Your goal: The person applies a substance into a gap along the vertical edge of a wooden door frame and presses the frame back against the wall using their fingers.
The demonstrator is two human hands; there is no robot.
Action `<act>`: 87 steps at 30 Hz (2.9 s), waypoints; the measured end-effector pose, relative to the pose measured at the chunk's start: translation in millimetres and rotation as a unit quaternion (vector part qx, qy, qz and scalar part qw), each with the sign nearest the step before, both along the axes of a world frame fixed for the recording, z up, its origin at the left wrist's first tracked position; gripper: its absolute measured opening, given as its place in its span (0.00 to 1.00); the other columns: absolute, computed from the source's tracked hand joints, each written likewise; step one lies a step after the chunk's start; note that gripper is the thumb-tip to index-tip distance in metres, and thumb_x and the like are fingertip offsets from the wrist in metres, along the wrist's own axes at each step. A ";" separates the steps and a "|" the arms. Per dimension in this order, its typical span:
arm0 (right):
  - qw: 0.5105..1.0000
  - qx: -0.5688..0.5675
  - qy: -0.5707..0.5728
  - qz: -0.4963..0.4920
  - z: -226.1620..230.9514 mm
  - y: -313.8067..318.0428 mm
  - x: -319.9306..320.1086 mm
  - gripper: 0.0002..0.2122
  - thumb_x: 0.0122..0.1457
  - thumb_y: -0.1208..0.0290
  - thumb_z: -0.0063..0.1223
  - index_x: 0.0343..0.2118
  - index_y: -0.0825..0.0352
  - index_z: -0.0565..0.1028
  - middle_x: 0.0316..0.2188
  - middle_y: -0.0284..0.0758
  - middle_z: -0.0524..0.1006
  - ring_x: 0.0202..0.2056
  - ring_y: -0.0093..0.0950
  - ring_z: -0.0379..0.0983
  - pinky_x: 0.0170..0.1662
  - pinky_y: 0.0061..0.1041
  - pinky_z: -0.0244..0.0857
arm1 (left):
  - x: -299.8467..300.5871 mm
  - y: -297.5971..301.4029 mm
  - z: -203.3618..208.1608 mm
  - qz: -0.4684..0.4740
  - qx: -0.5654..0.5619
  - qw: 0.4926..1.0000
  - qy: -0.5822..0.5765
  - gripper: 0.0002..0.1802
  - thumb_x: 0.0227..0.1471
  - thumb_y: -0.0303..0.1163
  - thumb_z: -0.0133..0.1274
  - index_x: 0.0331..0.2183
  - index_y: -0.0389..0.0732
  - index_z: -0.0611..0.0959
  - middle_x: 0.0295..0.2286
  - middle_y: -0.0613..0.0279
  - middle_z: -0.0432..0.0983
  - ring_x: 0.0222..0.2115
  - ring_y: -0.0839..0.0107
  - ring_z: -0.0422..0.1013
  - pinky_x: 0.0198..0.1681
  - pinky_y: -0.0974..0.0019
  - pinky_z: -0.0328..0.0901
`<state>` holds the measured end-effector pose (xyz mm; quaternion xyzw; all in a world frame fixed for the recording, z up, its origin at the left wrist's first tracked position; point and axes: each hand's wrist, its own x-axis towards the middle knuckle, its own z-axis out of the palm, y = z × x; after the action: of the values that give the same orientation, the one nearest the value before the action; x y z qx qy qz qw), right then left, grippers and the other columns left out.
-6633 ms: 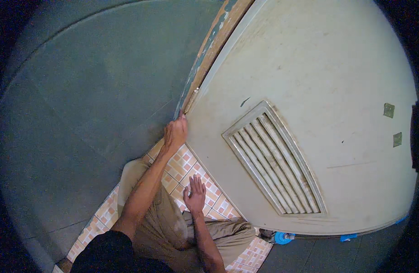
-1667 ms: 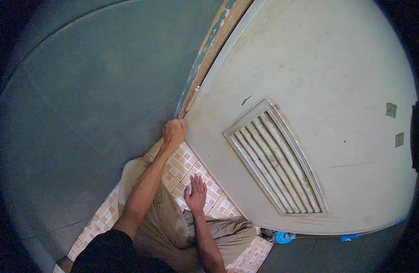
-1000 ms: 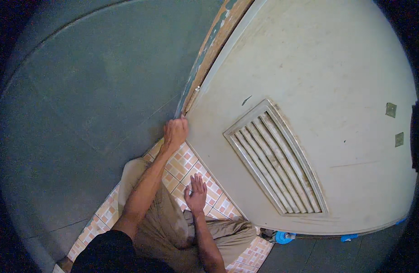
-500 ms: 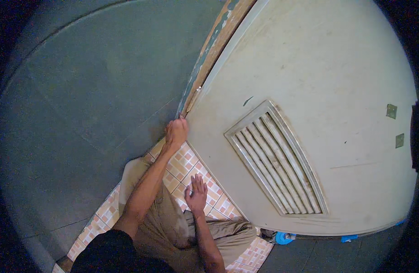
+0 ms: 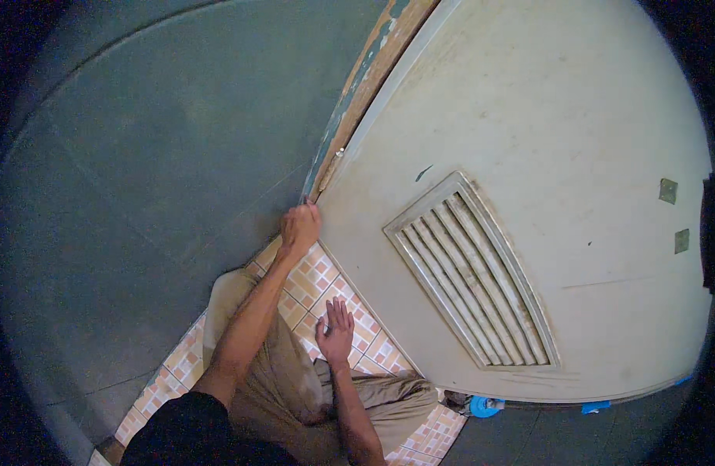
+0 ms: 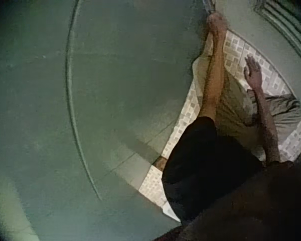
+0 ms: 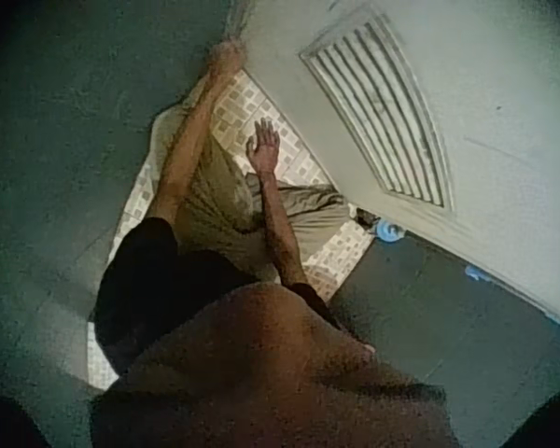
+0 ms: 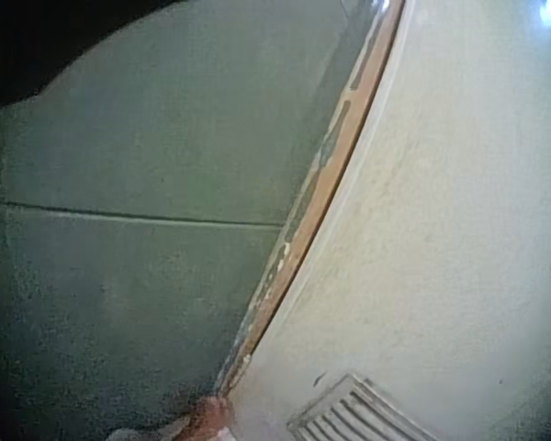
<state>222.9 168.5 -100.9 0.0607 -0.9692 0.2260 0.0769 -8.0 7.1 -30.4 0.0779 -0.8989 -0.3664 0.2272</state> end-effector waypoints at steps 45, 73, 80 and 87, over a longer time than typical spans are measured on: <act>1.000 -0.014 0.002 -0.010 2.2 1.1 0.4 0.24 0.57 0.66 0.46 0.58 0.63 0.68 0.62 0.41 0.63 0.64 0.39 0.55 0.65 0.44 0.45 | 7.3 7.8 17.9 0.005 -0.030 0.998 0.061 0.26 0.58 0.38 0.43 0.12 0.35 0.77 0.19 0.40 0.75 0.22 0.41 0.73 0.28 0.42 0.66; 1.000 0.007 -0.010 -0.007 0.0 8.0 0.5 0.25 0.58 0.64 0.46 0.60 0.61 0.64 0.64 0.38 0.60 0.66 0.36 0.51 0.66 0.44 0.43 | 12.8 7.7 47.5 -0.042 0.021 0.997 0.055 0.28 0.59 0.39 0.39 0.16 0.31 0.80 0.19 0.35 0.74 0.23 0.38 0.73 0.32 0.42 0.68; 1.000 -0.005 0.009 -0.007 2.2 -1.3 1.2 0.23 0.58 0.65 0.46 0.58 0.64 0.68 0.62 0.41 0.63 0.65 0.39 0.54 0.65 0.44 0.43 | 2.1 7.6 15.7 0.029 0.006 0.999 -0.043 0.28 0.59 0.40 0.38 0.19 0.30 0.81 0.22 0.35 0.75 0.26 0.37 0.74 0.34 0.42 0.69; 1.000 0.013 -0.013 -0.009 0.8 0.3 0.8 0.24 0.60 0.64 0.45 0.60 0.61 0.65 0.64 0.36 0.59 0.66 0.34 0.51 0.66 0.43 0.43 | 1.0 -0.4 5.5 -0.036 -0.005 0.998 -0.059 0.26 0.58 0.39 0.39 0.21 0.31 0.82 0.25 0.34 0.76 0.30 0.39 0.75 0.37 0.42 0.69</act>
<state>223.7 168.8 -100.1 0.0498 -0.9735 0.2136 0.0651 -7.1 6.7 -24.9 0.0658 -0.9148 -0.3645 0.1608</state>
